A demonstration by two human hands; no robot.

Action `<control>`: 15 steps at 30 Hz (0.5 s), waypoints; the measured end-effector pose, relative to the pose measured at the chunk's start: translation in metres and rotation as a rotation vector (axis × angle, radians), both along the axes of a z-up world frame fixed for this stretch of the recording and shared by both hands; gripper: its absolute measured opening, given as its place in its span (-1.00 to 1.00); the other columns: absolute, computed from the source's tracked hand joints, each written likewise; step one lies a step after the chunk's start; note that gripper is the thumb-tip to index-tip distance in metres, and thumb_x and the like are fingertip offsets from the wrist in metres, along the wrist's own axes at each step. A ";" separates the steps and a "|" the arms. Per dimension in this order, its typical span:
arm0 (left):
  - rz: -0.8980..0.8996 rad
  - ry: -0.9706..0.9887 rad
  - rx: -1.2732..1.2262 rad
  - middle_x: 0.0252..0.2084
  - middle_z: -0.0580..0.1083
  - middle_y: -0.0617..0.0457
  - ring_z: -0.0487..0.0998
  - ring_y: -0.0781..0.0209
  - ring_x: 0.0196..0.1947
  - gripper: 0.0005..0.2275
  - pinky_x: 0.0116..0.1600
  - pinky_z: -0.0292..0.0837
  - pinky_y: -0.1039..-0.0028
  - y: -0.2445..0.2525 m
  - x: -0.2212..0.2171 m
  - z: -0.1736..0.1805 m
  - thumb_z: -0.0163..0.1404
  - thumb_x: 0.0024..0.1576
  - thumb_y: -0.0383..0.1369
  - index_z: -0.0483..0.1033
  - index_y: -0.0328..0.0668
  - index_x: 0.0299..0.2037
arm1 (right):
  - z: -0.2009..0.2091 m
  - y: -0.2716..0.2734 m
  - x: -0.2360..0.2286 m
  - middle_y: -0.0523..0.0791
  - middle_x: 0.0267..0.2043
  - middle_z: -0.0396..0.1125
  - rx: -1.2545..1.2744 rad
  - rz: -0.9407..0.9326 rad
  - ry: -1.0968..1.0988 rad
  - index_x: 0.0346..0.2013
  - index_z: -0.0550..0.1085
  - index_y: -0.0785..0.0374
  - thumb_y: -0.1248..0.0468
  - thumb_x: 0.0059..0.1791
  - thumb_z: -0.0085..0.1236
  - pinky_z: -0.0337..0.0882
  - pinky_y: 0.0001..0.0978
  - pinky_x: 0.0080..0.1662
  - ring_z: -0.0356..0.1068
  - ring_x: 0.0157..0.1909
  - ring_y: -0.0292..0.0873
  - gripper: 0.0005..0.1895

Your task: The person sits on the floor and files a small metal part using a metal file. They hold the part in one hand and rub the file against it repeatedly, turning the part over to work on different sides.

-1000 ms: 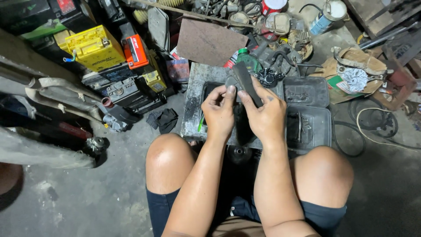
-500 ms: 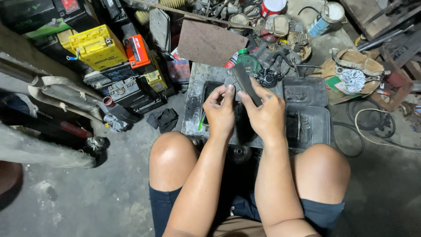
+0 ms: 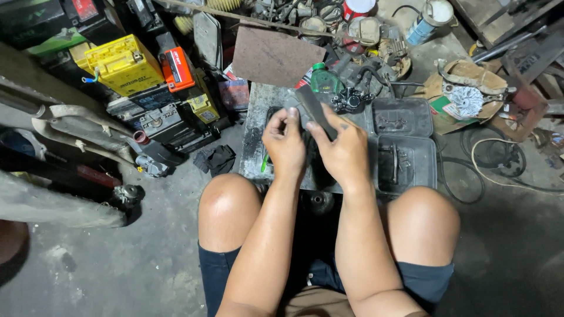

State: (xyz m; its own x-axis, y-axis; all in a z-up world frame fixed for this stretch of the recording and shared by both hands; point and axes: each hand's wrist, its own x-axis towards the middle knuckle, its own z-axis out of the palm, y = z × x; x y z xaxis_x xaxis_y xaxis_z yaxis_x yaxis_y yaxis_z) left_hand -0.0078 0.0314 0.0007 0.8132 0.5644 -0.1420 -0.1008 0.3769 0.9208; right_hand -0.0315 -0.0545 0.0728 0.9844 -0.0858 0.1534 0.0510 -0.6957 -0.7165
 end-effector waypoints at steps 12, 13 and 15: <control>-0.007 -0.014 0.025 -0.48 0.44 0.23 0.39 0.52 -0.36 -0.93 -0.20 0.42 0.60 -0.006 -0.004 0.002 0.20 0.17 -0.36 0.65 -0.16 -0.28 | 0.005 -0.005 -0.004 0.08 0.01 0.49 0.000 -0.055 0.077 0.17 0.53 0.10 0.03 0.00 0.25 0.50 -0.07 -0.02 0.49 0.02 0.15 -0.53; -0.007 -0.013 0.025 -0.48 0.44 0.23 0.39 0.52 -0.36 -0.93 -0.20 0.42 0.60 -0.006 -0.004 0.001 0.20 0.17 -0.36 0.65 -0.16 -0.28 | 0.009 -0.009 -0.007 0.08 0.01 0.49 0.000 -0.055 0.079 0.17 0.53 0.10 0.03 0.00 0.25 0.50 -0.07 -0.02 0.49 0.02 0.15 -0.53; 0.014 0.009 0.034 -0.50 0.46 0.20 0.39 0.51 -0.38 -0.91 -0.23 0.44 0.56 -0.003 -0.002 -0.001 0.17 0.19 -0.36 0.66 -0.20 -0.26 | 0.017 -0.016 -0.011 -0.01 0.01 0.51 -0.005 -0.014 0.227 0.15 0.55 -0.01 0.00 -0.04 0.25 0.53 -0.12 -0.03 0.52 -0.03 0.07 -0.53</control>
State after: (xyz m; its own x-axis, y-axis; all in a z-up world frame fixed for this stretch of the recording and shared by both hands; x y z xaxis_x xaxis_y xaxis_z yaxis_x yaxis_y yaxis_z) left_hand -0.0103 0.0281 0.0001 0.8040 0.5802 -0.1300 -0.0973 0.3441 0.9339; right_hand -0.0424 -0.0704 0.0895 0.9925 -0.0991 -0.0713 -0.1205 -0.6985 -0.7054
